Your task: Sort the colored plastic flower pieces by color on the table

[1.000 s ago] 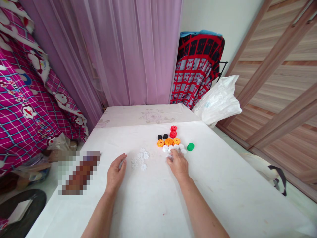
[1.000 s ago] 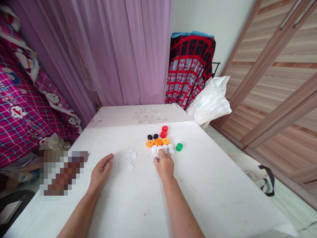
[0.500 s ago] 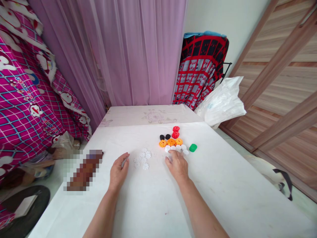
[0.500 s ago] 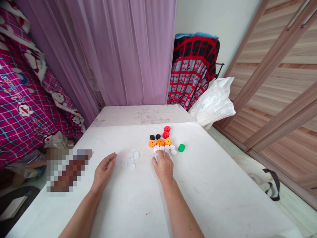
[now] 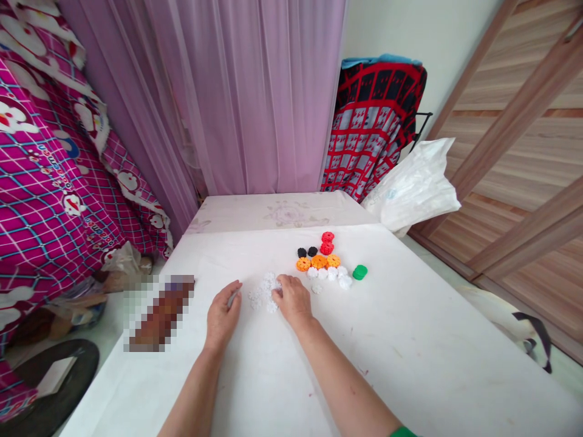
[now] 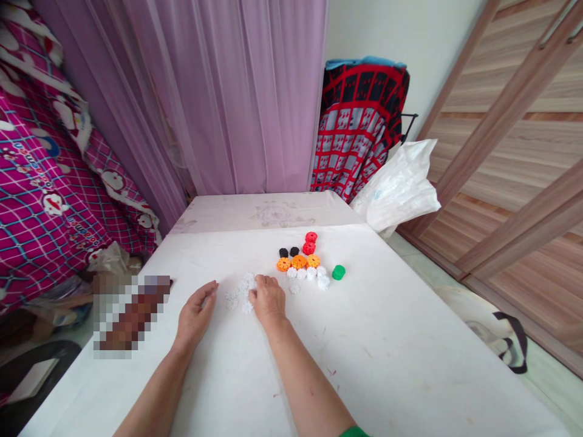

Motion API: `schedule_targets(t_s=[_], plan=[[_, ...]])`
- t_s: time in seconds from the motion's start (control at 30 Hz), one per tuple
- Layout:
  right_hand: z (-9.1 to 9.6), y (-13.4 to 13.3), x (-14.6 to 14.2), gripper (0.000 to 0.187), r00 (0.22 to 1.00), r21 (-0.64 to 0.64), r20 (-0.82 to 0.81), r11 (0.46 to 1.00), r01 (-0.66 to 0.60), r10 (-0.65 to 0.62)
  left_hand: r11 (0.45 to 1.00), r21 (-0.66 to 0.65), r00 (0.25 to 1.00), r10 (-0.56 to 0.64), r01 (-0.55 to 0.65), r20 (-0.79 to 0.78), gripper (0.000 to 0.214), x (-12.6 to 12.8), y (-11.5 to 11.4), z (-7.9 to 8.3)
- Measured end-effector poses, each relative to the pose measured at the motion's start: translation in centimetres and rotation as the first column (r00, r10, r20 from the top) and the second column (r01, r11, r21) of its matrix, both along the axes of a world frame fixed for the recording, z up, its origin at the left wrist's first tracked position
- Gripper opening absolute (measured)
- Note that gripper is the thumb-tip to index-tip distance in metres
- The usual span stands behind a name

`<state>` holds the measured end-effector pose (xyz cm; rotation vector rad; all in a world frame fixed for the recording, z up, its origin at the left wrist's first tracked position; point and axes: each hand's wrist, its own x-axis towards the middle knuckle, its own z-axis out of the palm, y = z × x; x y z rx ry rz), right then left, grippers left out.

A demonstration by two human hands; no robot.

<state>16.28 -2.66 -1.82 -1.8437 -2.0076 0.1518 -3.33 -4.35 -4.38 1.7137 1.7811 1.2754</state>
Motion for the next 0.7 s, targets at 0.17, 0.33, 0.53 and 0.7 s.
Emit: schedule_targets(t_s=[0.17, 0.33, 0.53, 0.7], plan=[[-0.7, 0.2, 0.1, 0.029, 0.992, 0.01, -0.12, 0.999, 0.041, -0.04, 1.0, -0.004, 1.0, -0.003, 0.003, 0.005, 0.037, -0.1, 0.0, -0.2], [-1.8, -0.2, 0.9, 0.039, 0.936, 0.067, -0.348, 0.994, 0.087, -0.058, 1.0, -0.006, 1.0, 0.003, -0.003, -0.007, 0.036, -0.1, 0.0, -0.1], [-2.2, -1.6, 6.1, 0.037, 0.899, 0.123, -0.406, 0.965, 0.233, -0.165, 1.0, -0.001, 1.0, 0.004, -0.004, -0.02, 0.036, -0.1, -0.2, 0.1], [-1.9, -1.9, 10.2, 0.034, 0.902, 0.129, -0.317, 0.929, 0.348, -0.293, 1.0, 0.007, 1.0, 0.004, -0.004, -0.024, 0.035, -0.1, -0.2, 0.2]])
